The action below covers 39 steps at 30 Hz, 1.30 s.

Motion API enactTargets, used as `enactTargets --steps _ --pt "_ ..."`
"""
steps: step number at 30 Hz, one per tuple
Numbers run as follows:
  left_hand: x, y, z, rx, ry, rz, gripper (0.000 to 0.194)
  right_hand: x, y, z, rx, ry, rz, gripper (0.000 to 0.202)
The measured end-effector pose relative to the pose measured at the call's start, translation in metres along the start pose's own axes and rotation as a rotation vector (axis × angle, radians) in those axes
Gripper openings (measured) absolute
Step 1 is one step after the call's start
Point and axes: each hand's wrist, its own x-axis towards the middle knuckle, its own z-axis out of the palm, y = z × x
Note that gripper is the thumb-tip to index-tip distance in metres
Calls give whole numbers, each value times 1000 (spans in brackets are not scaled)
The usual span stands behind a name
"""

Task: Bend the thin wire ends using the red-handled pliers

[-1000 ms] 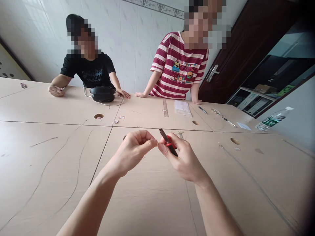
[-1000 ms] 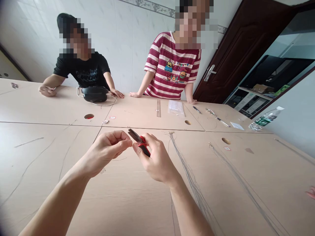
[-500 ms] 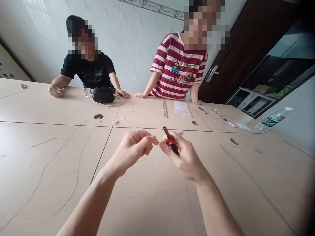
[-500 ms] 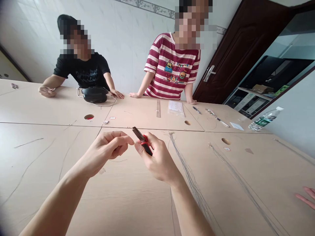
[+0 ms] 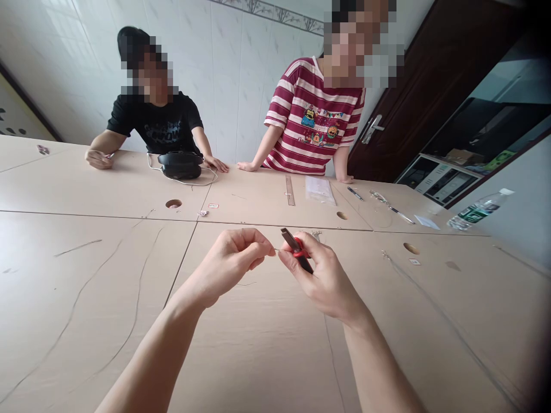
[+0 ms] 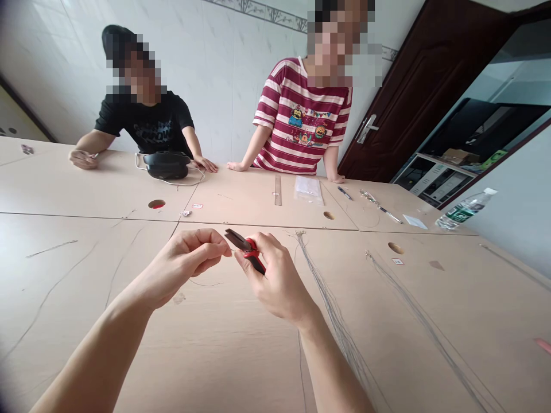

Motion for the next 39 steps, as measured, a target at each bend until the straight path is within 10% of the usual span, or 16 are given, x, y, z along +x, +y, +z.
enactTargets --steps 39 --pt "1 -3 6 17 33 -87 19 2 3 7 -192 56 -201 15"
